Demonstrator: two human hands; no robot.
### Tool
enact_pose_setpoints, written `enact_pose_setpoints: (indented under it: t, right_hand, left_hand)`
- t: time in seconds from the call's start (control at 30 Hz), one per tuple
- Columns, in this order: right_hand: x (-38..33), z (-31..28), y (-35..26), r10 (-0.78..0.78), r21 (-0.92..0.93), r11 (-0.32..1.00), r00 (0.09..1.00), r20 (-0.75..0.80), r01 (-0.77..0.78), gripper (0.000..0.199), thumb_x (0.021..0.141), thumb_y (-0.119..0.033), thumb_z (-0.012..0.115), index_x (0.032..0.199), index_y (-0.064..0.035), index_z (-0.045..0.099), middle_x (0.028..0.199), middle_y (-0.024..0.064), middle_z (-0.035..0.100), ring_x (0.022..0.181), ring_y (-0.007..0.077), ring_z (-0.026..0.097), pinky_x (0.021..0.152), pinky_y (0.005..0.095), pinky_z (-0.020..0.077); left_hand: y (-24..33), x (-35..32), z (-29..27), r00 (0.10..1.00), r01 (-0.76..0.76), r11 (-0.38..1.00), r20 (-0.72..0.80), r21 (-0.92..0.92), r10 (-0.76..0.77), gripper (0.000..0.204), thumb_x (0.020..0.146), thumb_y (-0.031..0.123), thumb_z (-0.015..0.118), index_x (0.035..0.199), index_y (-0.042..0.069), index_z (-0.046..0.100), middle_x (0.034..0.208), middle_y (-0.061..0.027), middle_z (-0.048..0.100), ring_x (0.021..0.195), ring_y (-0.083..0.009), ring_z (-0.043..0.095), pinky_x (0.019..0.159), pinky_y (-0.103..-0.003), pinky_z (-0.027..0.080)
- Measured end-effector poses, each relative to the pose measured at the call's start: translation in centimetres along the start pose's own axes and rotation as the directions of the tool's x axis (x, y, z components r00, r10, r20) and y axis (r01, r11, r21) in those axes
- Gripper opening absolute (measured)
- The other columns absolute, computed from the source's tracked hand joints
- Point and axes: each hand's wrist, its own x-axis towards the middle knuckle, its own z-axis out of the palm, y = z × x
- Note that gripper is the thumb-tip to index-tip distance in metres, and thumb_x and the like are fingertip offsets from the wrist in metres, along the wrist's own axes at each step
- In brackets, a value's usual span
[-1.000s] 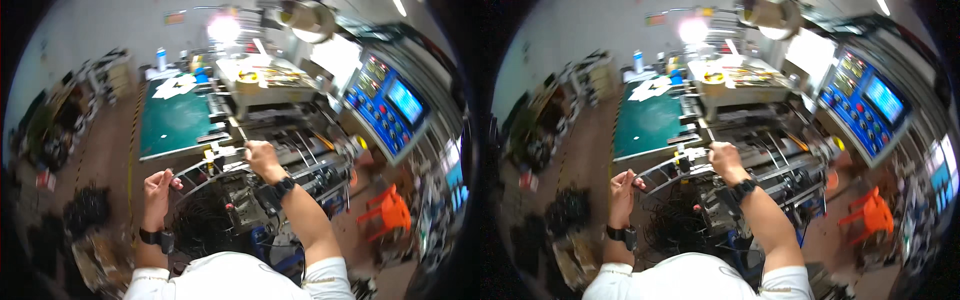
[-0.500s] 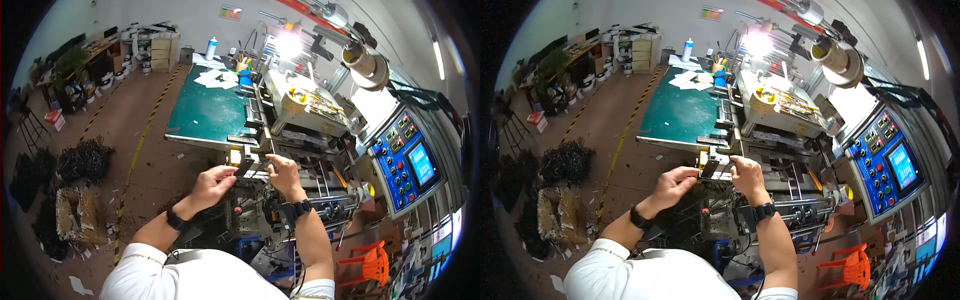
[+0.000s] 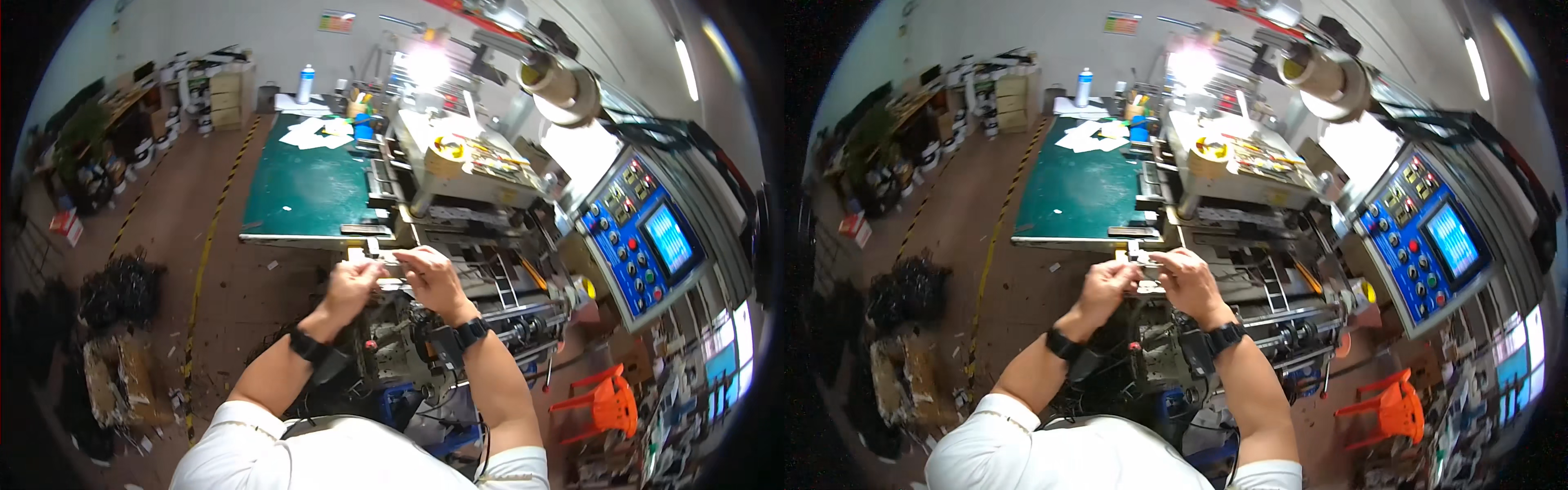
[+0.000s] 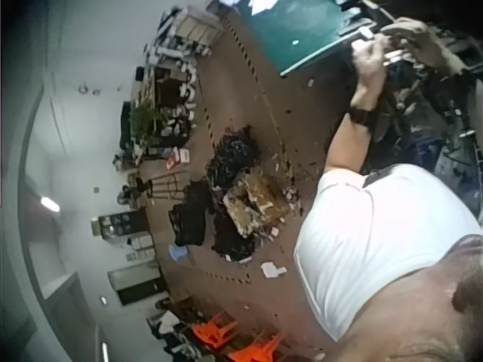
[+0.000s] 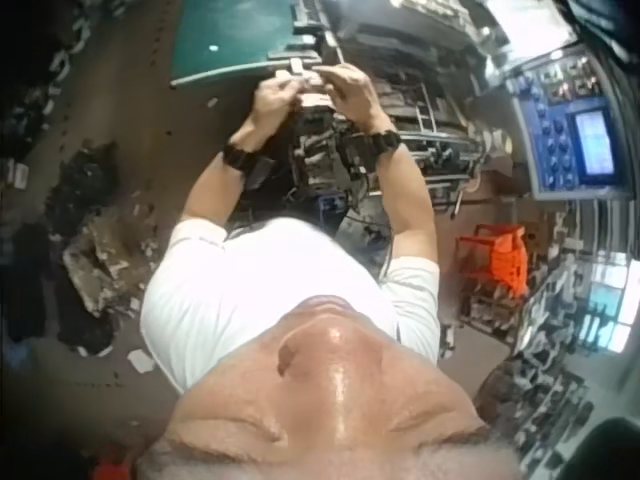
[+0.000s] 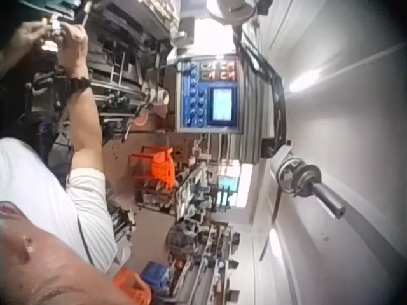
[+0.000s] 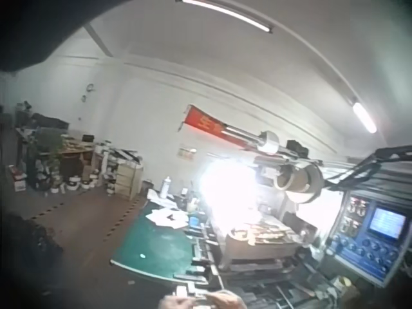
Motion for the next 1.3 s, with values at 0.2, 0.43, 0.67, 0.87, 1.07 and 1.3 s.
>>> enact_pose_setpoints:
  t: [0.2,0.43,0.67,0.87,1.07,1.3]
  right_hand:
    - [-0.1,0.7,1.5,0.124,-0.122,0.980,0.966,-0.226,-0.155,0.015,0.085,-0.015,0.061,0.094,-0.0065,0.070,0.086,0.0138,0.070,0.086,0.0335,0.066,0.082,0.0436,0.0501]
    - [0.1,0.7,2.3,0.808,-0.365,0.499,0.574,-0.130,-0.786,0.027,0.086,-0.020,0.057,0.094,0.0000,0.074,0.098,0.0222,0.072,0.097,0.0339,0.070,0.088,0.0415,0.0542]
    - [-1.5,2.1,4.5,0.600,-0.362,0.668,0.758,-0.255,-0.650,0.025,0.090,-0.017,0.048,0.097,0.0008,0.063,0.112,0.0238,0.061,0.112,0.0400,0.054,0.099,0.0481,0.0435]
    - [-1.0,1.7,3.2,0.658,-0.396,0.583,0.699,-0.281,-0.709,0.030,0.085,-0.013,0.052,0.105,0.0031,0.068,0.121,0.0274,0.063,0.122,0.0418,0.056,0.104,0.0446,0.0449]
    - [-1.3,1.0,3.2,0.727,-0.237,0.641,0.676,-0.117,-0.730,0.022,0.081,-0.007,0.055,0.091,0.0019,0.073,0.096,0.0255,0.070,0.096,0.0375,0.070,0.086,0.0417,0.0559]
    - [-1.2,1.3,3.0,0.654,-0.281,0.701,0.748,-0.115,-0.656,0.016,0.081,-0.008,0.058,0.084,-0.0008,0.072,0.092,0.0224,0.071,0.091,0.0369,0.071,0.082,0.0416,0.0574]
  left_hand:
    - [2.4,-0.6,-3.3,0.987,0.152,0.962,0.085,-0.227,-0.136,0.024,0.099,0.018,0.062,0.085,0.001,0.071,0.076,-0.0021,0.067,0.063,-0.0074,0.060,0.061,-0.022,0.047]
    - [3.3,-1.1,-3.4,0.972,0.234,0.924,0.040,-0.302,-0.233,0.025,0.099,0.021,0.062,0.086,0.002,0.070,0.072,-0.0022,0.064,0.061,-0.0107,0.060,0.054,-0.022,0.046]
    - [5.7,-1.7,-4.9,0.990,0.133,0.916,0.010,-0.378,-0.139,0.025,0.100,0.020,0.061,0.087,0.000,0.069,0.069,0.0004,0.058,0.063,-0.0107,0.057,0.063,-0.023,0.049]
    - [6.2,-2.4,-4.9,0.989,0.106,0.915,-0.059,-0.389,-0.139,0.026,0.100,0.021,0.061,0.086,0.001,0.069,0.068,0.0002,0.058,0.062,-0.0109,0.058,0.061,-0.023,0.049]
    - [7.8,-3.1,-5.6,0.989,-0.027,0.917,-0.142,-0.399,-0.033,0.028,0.099,0.022,0.064,0.083,-0.001,0.069,0.063,-0.0003,0.055,0.061,-0.0123,0.055,0.063,-0.026,0.047]
    - [7.1,-6.3,-7.3,0.997,0.017,0.975,-0.072,-0.223,-0.033,0.032,0.098,0.027,0.065,0.084,-0.001,0.068,0.063,-0.0012,0.055,0.061,-0.0113,0.055,0.063,-0.026,0.047]
